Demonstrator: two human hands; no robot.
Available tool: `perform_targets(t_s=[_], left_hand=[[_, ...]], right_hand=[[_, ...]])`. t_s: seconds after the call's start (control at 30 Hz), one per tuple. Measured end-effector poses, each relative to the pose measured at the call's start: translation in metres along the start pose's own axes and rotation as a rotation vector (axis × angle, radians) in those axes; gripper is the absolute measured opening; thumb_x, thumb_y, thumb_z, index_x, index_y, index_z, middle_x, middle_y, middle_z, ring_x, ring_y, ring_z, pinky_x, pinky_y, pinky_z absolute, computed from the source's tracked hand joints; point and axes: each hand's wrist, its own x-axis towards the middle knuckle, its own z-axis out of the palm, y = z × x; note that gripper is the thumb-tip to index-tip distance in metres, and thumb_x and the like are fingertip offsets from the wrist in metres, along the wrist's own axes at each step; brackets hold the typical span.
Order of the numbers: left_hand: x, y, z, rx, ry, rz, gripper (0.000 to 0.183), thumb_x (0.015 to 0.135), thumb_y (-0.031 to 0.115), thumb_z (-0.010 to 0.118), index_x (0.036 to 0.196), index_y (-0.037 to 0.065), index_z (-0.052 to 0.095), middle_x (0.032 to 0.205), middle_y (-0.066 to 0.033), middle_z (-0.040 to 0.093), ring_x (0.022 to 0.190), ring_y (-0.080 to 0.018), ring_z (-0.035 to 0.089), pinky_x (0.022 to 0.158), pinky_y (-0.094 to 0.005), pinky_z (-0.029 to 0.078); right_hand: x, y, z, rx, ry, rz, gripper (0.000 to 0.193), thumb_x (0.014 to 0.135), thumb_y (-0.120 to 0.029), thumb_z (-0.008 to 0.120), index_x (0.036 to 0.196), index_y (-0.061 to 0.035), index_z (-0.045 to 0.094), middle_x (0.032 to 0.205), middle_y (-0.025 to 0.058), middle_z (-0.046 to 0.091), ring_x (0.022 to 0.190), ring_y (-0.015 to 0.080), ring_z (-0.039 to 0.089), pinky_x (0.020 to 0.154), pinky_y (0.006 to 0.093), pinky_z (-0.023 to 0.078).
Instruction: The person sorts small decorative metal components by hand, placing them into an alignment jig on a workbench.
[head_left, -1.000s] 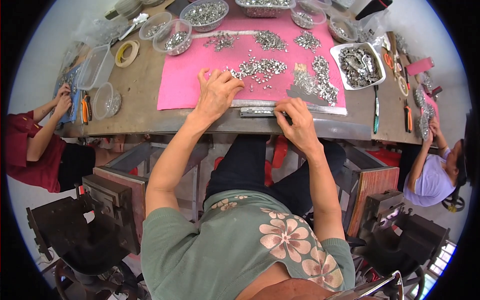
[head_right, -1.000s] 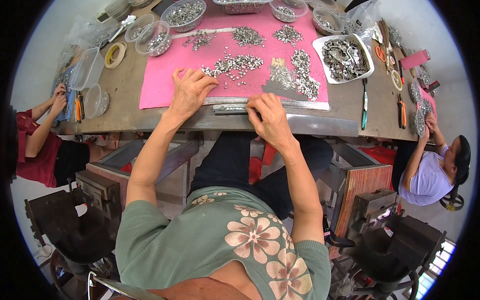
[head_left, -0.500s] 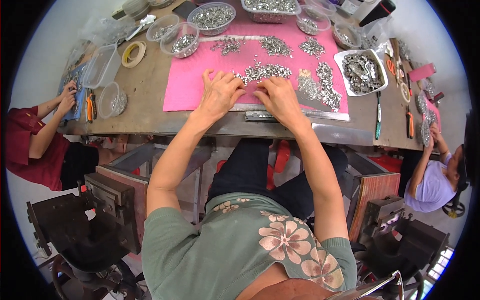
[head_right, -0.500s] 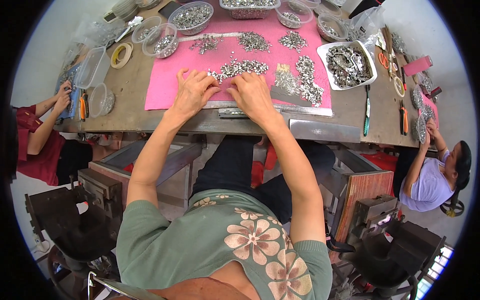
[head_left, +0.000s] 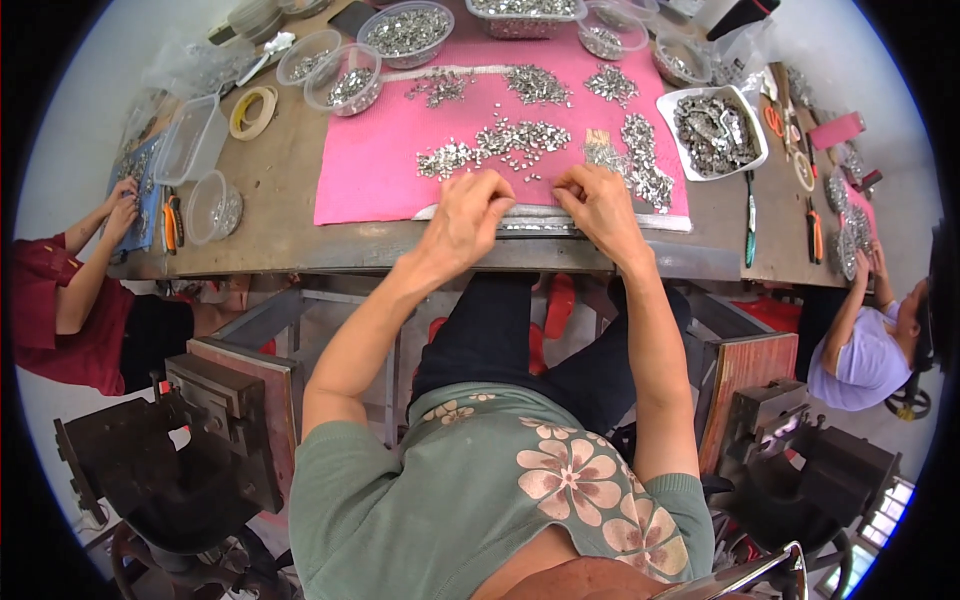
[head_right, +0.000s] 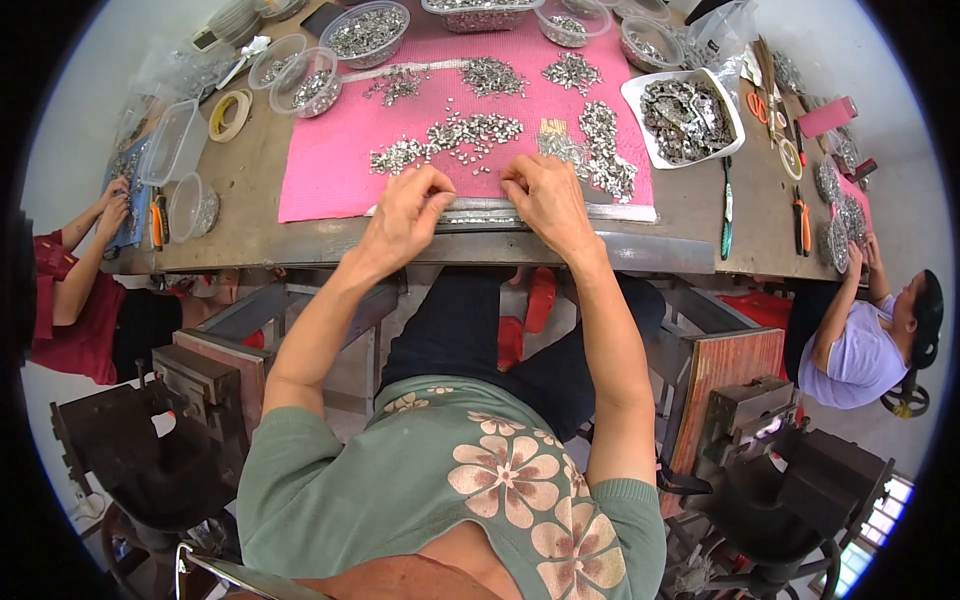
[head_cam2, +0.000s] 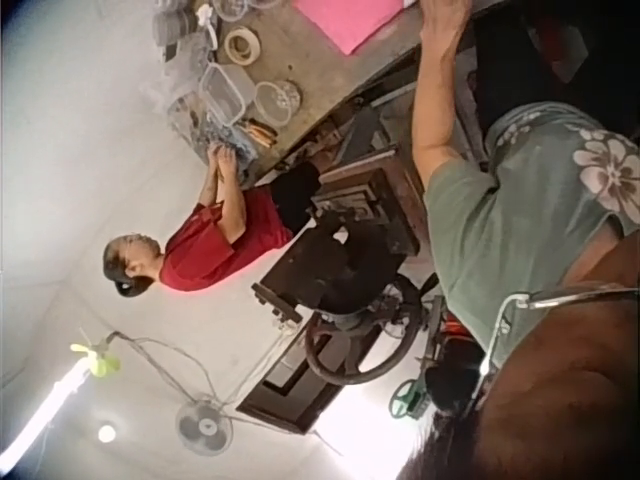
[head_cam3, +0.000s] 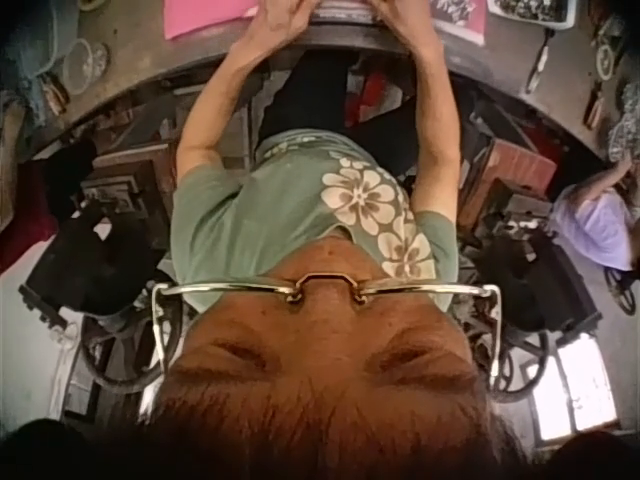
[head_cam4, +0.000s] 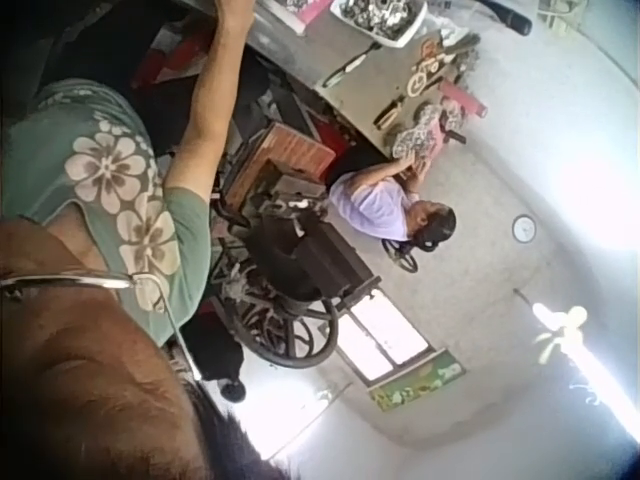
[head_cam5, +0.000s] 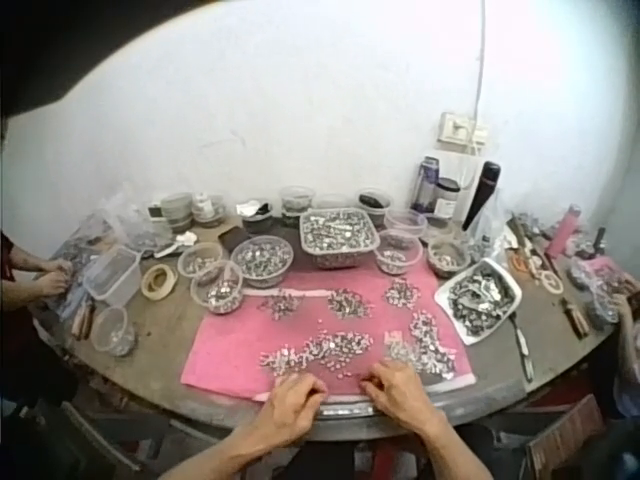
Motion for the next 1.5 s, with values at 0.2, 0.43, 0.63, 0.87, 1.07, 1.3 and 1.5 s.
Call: perform_targets(t_s=[0.2, 0.43, 0.63, 0.87, 1.07, 1.3, 1.5], left_hand=[[-0.007, 0.019, 0.030, -0.054, 0.042, 0.082, 0.006, 0.091, 0.008, 0.066, 0.095, 0.005, 0.062, 0.088, -0.0063, 0.060, 0.087, -0.0259, 0.056, 0.086, -0.0388, 0.039], [-0.010, 0.015, 0.041, 0.013, 0.093, 0.131, 0.009, 0.087, 0.004, 0.067, 0.094, 0.005, 0.060, 0.091, -0.0066, 0.060, 0.090, -0.0272, 0.057, 0.087, -0.0405, 0.039], [-0.010, 0.025, 0.038, 0.206, 0.129, 0.224, 0.014, 0.082, 0.004, 0.072, 0.091, 0.005, 0.061, 0.088, -0.0065, 0.061, 0.086, -0.0274, 0.059, 0.084, -0.0415, 0.043], [-0.018, 0.020, 0.045, 0.204, 0.216, 0.236, 0.014, 0.081, 0.007, 0.074, 0.092, 0.006, 0.066, 0.092, -0.0058, 0.065, 0.087, -0.0256, 0.060, 0.086, -0.0407, 0.044], [-0.022, 0.013, 0.036, 0.180, 0.259, 0.250, 0.012, 0.087, 0.012, 0.074, 0.098, 0.009, 0.072, 0.094, -0.0038, 0.070, 0.092, -0.0234, 0.062, 0.095, -0.0437, 0.040], [0.000, -0.020, 0.003, 0.173, 0.152, -0.083, 0.010, 0.086, 0.020, 0.075, 0.091, 0.012, 0.071, 0.087, -0.0002, 0.069, 0.089, -0.0209, 0.060, 0.095, -0.0419, 0.034], [0.007, -0.033, -0.005, 0.210, 0.083, -0.055, 0.011, 0.085, 0.022, 0.076, 0.091, 0.013, 0.072, 0.088, 0.0004, 0.067, 0.092, -0.0213, 0.058, 0.096, -0.0459, 0.033]], right_hand=[[-0.004, 0.005, -0.005, -0.180, 0.012, -0.158, 0.008, 0.080, -0.009, 0.078, 0.084, -0.0039, 0.073, 0.075, 0.0110, 0.063, 0.076, 0.0305, 0.061, 0.069, 0.0421, 0.047], [-0.005, 0.007, -0.003, -0.106, 0.024, -0.123, 0.009, 0.079, -0.009, 0.078, 0.083, -0.0035, 0.072, 0.076, 0.0114, 0.062, 0.079, 0.0307, 0.061, 0.072, 0.0428, 0.046], [-0.010, 0.009, -0.002, -0.046, 0.011, -0.066, 0.010, 0.082, -0.004, 0.074, 0.090, -0.0001, 0.068, 0.077, 0.0122, 0.065, 0.072, 0.0286, 0.065, 0.067, 0.0393, 0.051], [-0.033, -0.017, -0.011, 0.204, 0.065, 0.089, 0.012, 0.088, -0.005, 0.072, 0.094, 0.0027, 0.065, 0.084, 0.0116, 0.070, 0.079, 0.0211, 0.070, 0.074, 0.0332, 0.054], [-0.045, -0.024, -0.005, 0.279, 0.110, 0.005, 0.010, 0.085, 0.000, 0.070, 0.093, 0.0017, 0.064, 0.090, 0.0112, 0.068, 0.084, 0.0253, 0.066, 0.078, 0.0361, 0.052], [-0.046, -0.024, 0.000, 0.206, 0.132, -0.083, 0.012, 0.082, 0.004, 0.071, 0.091, 0.0004, 0.064, 0.092, 0.0100, 0.066, 0.089, 0.0292, 0.062, 0.081, 0.0385, 0.049], [-0.049, -0.022, 0.003, 0.155, 0.146, -0.102, 0.015, 0.081, 0.004, 0.072, 0.093, -0.0007, 0.065, 0.094, 0.0098, 0.066, 0.089, 0.0292, 0.061, 0.082, 0.0394, 0.048]])
